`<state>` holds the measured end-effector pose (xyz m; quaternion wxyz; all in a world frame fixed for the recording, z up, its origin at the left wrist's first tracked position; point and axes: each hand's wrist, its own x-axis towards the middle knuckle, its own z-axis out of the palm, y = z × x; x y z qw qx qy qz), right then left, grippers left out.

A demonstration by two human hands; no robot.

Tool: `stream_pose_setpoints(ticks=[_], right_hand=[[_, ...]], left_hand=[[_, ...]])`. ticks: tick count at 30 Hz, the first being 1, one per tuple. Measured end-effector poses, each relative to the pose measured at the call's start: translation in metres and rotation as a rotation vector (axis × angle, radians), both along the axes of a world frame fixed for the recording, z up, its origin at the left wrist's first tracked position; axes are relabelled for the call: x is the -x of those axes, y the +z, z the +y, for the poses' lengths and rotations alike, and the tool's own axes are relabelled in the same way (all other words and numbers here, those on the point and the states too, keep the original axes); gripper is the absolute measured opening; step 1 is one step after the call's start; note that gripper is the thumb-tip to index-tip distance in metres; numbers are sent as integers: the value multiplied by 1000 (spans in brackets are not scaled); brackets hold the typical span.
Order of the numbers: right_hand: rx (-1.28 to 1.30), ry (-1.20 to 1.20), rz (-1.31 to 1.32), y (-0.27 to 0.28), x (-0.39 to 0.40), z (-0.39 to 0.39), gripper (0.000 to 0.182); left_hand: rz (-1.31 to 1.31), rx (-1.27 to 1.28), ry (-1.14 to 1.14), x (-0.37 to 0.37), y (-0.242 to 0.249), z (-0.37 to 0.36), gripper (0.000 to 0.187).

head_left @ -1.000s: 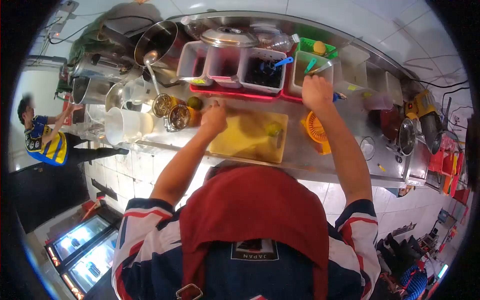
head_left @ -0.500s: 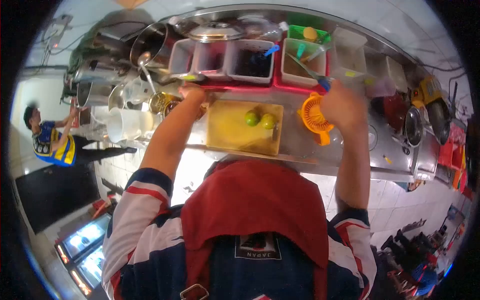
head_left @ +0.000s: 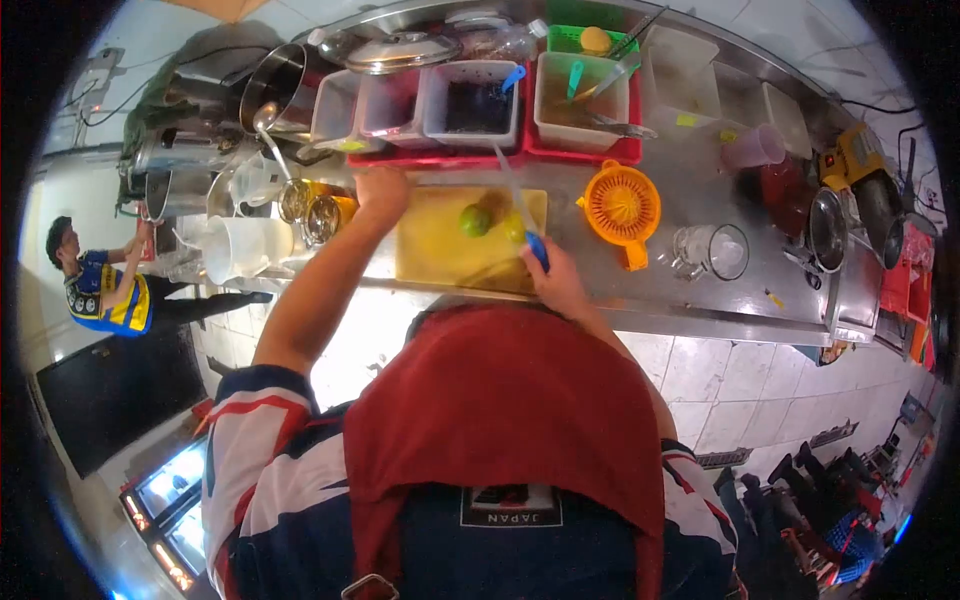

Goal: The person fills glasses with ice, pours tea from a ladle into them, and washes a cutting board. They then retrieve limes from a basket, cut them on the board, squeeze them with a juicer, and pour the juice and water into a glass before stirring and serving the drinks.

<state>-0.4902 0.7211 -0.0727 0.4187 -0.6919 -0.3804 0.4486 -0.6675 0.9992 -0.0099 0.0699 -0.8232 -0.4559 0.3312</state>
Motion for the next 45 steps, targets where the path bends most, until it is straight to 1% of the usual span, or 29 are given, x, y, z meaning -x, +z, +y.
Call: stream_pose_setpoints(ticks=[1,2,4,5,7,8,9,10,11,12,13,14,15,16,17,18,19,20,22,24,26,28,31,35,37,38,40,44,45], right_hand=[[-1,15,-3,12,0,6,32],[11,75,16,29,1,14,31],[28,146,35,33,14,28,31],[-19,206,-7,23,23,39,30],[-57,289,-58,5,38,57,30],[-32,271,-246,-3,45,67,29],[-11,254,-435,-3,50,73,28],[-7,278,-447,-3,51,74,28],[-17,273,-528,8,50,77,28],[-30,271,-607,13,52,79,27],[-115,263,-709,4,54,78,26],[-113,296,-718,9,56,76,26],[-33,318,-716,21,58,74,26],[46,336,-717,27,58,74,25],[-251,300,-694,8,60,69,25],[-245,326,-704,2,62,68,25],[-224,340,-668,-4,64,67,24],[-202,352,-634,-7,65,67,24],[-223,377,-662,-11,66,71,23],[-253,395,-679,-15,70,75,23],[-313,338,-684,-16,76,75,22],[-291,348,-683,-13,79,73,22],[-277,333,-680,-17,80,70,22],[-269,299,-683,-15,78,67,26],[-251,310,-675,-16,76,67,27],[-234,323,-664,-14,76,67,27],[-196,336,-659,-10,78,68,28],[-180,349,-624,-12,83,72,27],[-178,348,-622,-13,84,72,27]], left_hand=[[-114,48,-5,6,3,-13,40],[-118,45,10,9,8,-30,40],[-523,275,145,18,19,-64,39],[-528,278,157,30,7,-76,39],[-1013,225,242,54,-37,-103,46],[-1024,223,261,63,-49,-115,46],[-1179,173,228,67,-58,-126,51],[-1333,116,199,72,-67,-136,58],[-1328,107,183,73,-64,-144,67],[-1341,95,215,75,-66,-147,67],[-1403,169,266,75,-68,-150,67],[-1466,245,314,75,-70,-152,66],[-1481,141,200,69,-69,-152,66],[-1499,131,225,65,-69,-154,66],[-1542,131,241,60,-71,-157,63],[-1583,135,256,56,-75,-161,60],[-1751,239,354,53,-83,-163,52],[-1764,240,375,54,-85,-163,52],[-1627,191,352,57,-88,-163,48],[-1665,150,334,57,-89,-160,46],[-1691,120,306,57,-87,-161,44],[-1679,33,232,54,-80,-159,41],[-1646,14,165,54,-81,-155,40],[-1599,27,211,51,-92,-152,39],[-1571,-77,173,48,-93,-153,38],[-1573,-74,174,47,-91,-153,38],[-1633,-126,96,50,-87,-152,39],[-1653,-81,72,52,-98,-151,38],[-1648,-21,159,52,-98,-152,40]])
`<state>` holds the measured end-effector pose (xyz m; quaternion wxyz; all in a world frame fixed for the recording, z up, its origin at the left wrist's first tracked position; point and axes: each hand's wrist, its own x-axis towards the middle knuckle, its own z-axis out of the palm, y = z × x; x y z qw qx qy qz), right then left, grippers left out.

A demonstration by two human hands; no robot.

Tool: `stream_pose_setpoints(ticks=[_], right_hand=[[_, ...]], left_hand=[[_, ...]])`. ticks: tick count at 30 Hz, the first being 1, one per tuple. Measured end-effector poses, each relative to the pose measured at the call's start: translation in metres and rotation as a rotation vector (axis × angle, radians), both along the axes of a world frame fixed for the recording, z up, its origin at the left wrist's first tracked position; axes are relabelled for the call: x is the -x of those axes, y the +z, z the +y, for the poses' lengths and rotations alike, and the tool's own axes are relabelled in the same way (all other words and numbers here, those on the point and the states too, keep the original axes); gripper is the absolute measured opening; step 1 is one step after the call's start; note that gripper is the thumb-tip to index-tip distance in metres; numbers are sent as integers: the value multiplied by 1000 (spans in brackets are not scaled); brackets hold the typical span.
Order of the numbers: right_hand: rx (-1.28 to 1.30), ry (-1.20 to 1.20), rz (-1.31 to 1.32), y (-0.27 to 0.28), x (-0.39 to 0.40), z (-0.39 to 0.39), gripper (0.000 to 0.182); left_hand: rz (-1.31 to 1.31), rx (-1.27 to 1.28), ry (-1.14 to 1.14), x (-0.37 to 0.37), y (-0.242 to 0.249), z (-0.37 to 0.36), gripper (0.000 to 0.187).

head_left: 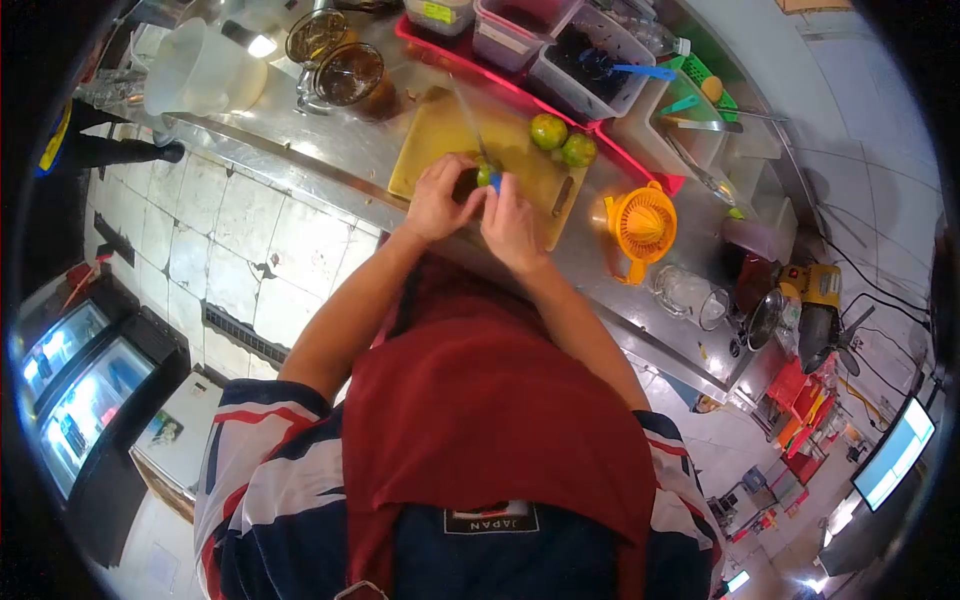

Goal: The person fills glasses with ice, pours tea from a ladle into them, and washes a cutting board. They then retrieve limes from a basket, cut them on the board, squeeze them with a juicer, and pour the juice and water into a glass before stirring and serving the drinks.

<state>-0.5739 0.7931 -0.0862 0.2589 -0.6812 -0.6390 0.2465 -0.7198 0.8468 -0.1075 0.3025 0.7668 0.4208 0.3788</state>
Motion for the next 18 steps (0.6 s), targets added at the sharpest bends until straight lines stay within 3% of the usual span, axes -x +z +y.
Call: stream_pose_setpoints(ticks=[2,7,18], right_hand=[[35,-10,2,-4,0,0,27],[-18,-13,35,-8,-1,-1,27],[62,-6,-35,6,-1,-4,21]], left_hand=[[0,95,12,-1,1,-1,42],[86,-72,20,0,5,-1,41],[51,-21,19,-2,4,3,37]])
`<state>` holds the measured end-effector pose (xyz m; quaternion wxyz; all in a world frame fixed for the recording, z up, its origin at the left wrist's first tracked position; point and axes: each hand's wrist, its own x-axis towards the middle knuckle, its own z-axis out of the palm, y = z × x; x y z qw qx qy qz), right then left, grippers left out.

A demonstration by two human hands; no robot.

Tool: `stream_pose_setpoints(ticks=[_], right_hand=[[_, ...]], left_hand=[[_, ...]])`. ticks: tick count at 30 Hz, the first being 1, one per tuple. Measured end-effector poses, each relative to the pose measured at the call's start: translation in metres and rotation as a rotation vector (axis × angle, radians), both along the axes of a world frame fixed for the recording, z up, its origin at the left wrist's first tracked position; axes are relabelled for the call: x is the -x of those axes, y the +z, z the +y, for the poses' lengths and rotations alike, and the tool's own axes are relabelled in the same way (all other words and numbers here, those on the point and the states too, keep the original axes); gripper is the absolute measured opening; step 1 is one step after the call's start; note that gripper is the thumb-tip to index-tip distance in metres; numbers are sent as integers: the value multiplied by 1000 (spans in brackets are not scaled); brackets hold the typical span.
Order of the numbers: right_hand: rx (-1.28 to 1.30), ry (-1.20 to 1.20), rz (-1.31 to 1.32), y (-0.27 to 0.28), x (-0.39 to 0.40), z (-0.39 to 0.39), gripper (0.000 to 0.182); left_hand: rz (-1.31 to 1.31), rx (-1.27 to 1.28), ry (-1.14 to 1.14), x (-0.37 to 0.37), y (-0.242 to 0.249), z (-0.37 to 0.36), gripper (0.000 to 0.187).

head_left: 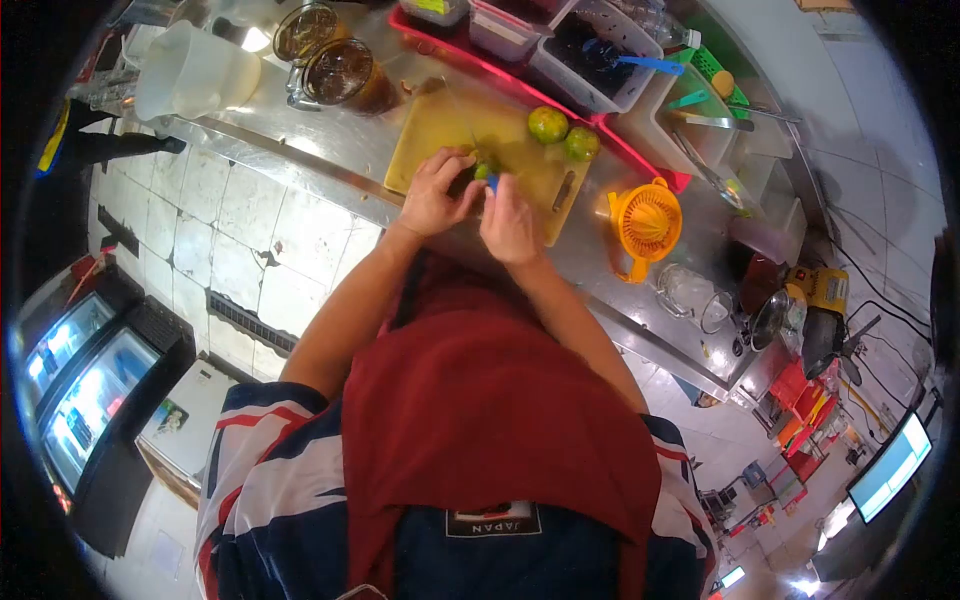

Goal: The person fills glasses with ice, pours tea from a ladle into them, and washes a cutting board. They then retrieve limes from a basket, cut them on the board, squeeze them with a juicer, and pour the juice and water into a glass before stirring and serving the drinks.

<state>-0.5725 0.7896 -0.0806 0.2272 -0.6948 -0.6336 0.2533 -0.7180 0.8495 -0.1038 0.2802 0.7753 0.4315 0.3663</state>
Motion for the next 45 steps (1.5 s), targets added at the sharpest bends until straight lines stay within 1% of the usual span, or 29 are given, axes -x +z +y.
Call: stream_pose_setpoints(ticks=[3,5,6,8,11,12,14,15,16,17,18,20,21,23,24,25,26,28,31,32,33,35,36,37,39,40,42,43,45], right_hand=[[-54,-20,-23,-6,-5,-22,21],[35,53,-109,2,-14,-50,39],[38,46,-111,7,-13,-64,39],[270,-56,-66,14,-17,-76,37],[306,5,-64,14,-8,-32,32],[307,9,-70,14,-4,-18,32],[178,33,-162,15,4,3,23],[171,27,-159,11,0,-13,23],[59,19,-211,4,-7,-43,20],[-51,17,-265,10,-7,-54,17],[-64,22,-262,4,-7,-38,17],[228,54,-261,-9,-9,-15,22],[244,50,-265,-8,-11,-26,22],[219,64,-210,-9,-17,-26,24],[138,50,-256,-6,-19,-63,23],[122,51,-258,-7,-18,-55,23],[78,98,-310,-8,-19,-54,23],[54,139,-368,-8,-25,-69,24],[395,18,-203,-1,-29,-80,32],[439,-7,-156,2,-26,-81,30],[446,-15,-158,7,-25,-71,30],[434,8,-122,13,-24,-52,26],[527,-52,-81,21,-31,-59,25],[509,-68,-73,26,-38,-68,25],[544,-10,-55,36,-54,-103,33],[538,-22,-52,36,-61,-119,33],[507,14,102,37,-77,-136,31],[495,3,107,46,-90,-144,31],[417,-21,340,83,-115,-146,31]], left_hand=[[-16,-8,26,-2,-3,-1,35],[-27,-20,38,0,-2,-1,33],[-41,1,37,-1,3,-1,32],[-61,10,49,-4,6,6,31],[-32,2,21,-1,3,2,29],[-44,18,19,-1,1,4,29],[-60,41,28,-2,7,4,31],[-57,34,22,-1,8,4,31],[-67,55,27,-1,7,4,32],[-77,78,40,-1,8,3,32],[-100,49,25,-2,8,2,34],[-70,47,14,0,8,6,34],[-47,57,-1,-3,8,1,34],[-71,19,3,-5,9,4,34],[-97,56,20,-5,8,3,33],[-120,100,44,-3,7,1,31],[-95,78,48,-3,8,1,32],[-81,107,44,-3,6,-1,32],[-53,63,15,-4,16,5,32],[-46,28,2,-5,18,4,32],[-49,34,-5,-8,18,5,32],[-82,154,10,-3,20,4,29],[-12,121,14,4,14,6,32],[-9,102,-2,10,7,13,32],[-152,331,143,18,2,8,35],[-150,326,130,21,2,8,35],[-35,202,188,19,12,19,40],[-32,191,176,15,18,25,40],[279,-309,168,-7,52,35,44]])
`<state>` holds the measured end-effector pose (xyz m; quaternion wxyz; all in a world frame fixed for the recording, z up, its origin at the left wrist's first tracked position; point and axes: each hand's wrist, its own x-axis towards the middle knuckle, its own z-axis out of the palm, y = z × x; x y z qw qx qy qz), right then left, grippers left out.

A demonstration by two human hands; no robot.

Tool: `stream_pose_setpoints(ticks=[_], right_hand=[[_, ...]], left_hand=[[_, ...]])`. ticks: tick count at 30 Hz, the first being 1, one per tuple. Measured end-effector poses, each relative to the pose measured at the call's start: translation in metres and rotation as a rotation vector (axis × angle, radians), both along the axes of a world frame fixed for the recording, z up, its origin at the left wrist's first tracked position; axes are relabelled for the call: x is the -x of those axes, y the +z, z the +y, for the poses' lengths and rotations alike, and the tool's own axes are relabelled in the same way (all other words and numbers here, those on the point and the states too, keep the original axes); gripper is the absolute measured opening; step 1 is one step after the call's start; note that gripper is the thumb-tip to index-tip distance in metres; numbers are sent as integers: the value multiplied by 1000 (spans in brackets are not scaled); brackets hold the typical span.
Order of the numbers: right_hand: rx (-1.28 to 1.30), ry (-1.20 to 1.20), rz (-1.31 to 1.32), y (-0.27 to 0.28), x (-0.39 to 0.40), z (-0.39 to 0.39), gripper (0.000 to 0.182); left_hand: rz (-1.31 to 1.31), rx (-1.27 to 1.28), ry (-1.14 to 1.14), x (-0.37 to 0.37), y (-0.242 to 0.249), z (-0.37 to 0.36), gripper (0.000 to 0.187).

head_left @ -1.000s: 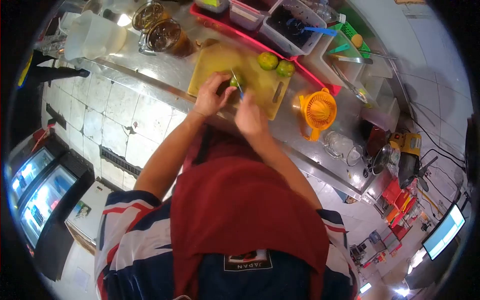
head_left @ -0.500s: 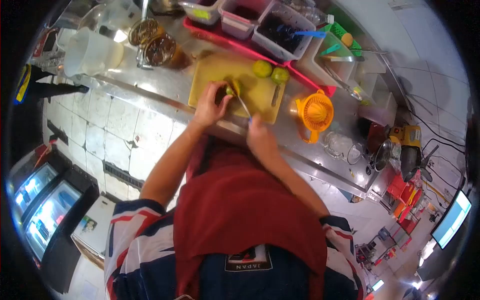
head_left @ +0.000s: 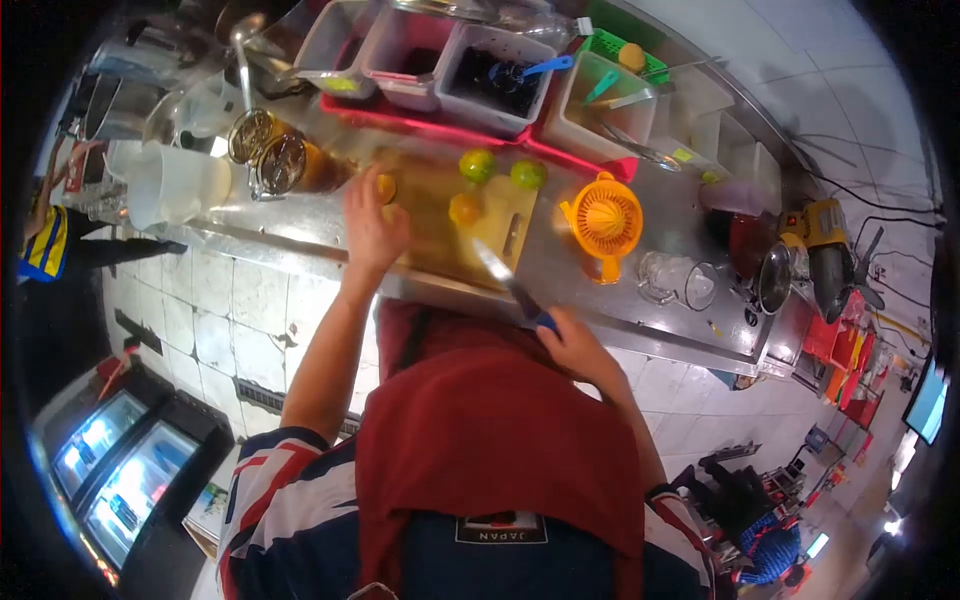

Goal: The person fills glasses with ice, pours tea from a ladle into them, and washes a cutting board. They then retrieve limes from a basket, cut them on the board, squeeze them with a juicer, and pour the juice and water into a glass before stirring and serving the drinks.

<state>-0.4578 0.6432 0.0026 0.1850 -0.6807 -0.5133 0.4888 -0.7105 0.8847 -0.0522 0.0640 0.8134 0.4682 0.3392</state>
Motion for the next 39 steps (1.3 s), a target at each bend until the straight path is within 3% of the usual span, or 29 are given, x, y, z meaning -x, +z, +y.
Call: stream_pose_setpoints(ticks=[1,4,6,8,11,15,17,18,20,22,25,26,28,35,39], right_hand=[[-5,-9,-1,0,-7,-1,31],[67,-213,-75,0,-15,1,35],[114,66,-54,0,-11,19,33],[123,155,-141,-7,12,38,31],[211,292,-195,-32,47,69,31],[-71,206,-277,-79,75,96,29],[-32,199,-353,-84,77,113,28],[-24,211,-345,-80,76,115,28],[103,73,-353,-70,70,121,31],[79,66,-327,-84,65,113,30],[-218,-11,-215,-87,67,113,28],[-209,2,-220,-86,72,114,28],[-529,-32,-213,-87,83,119,25],[-585,149,-154,-85,98,132,22],[-515,23,-164,-87,103,129,21]], left_hand=[[-4,148,-132,-15,7,4,51],[82,332,-164,-87,-4,1,59],[124,360,-118,-110,-6,17,61],[331,506,-171,-120,-4,30,61],[394,663,-194,-128,15,35,60],[368,638,-204,-114,50,12,58],[-75,356,-287,-80,63,-11,55],[-72,367,-275,-60,63,-26,55],[-163,475,-81,-24,49,-48,53],[-198,515,-55,3,-2,-61,56],[-283,482,-70,8,-31,-62,58],[-325,421,-106,3,-32,-63,56],[-347,434,-112,1,-31,-64,55],[-405,444,-17,10,-40,-75,51],[-383,454,31,8,-30,-77,49]])
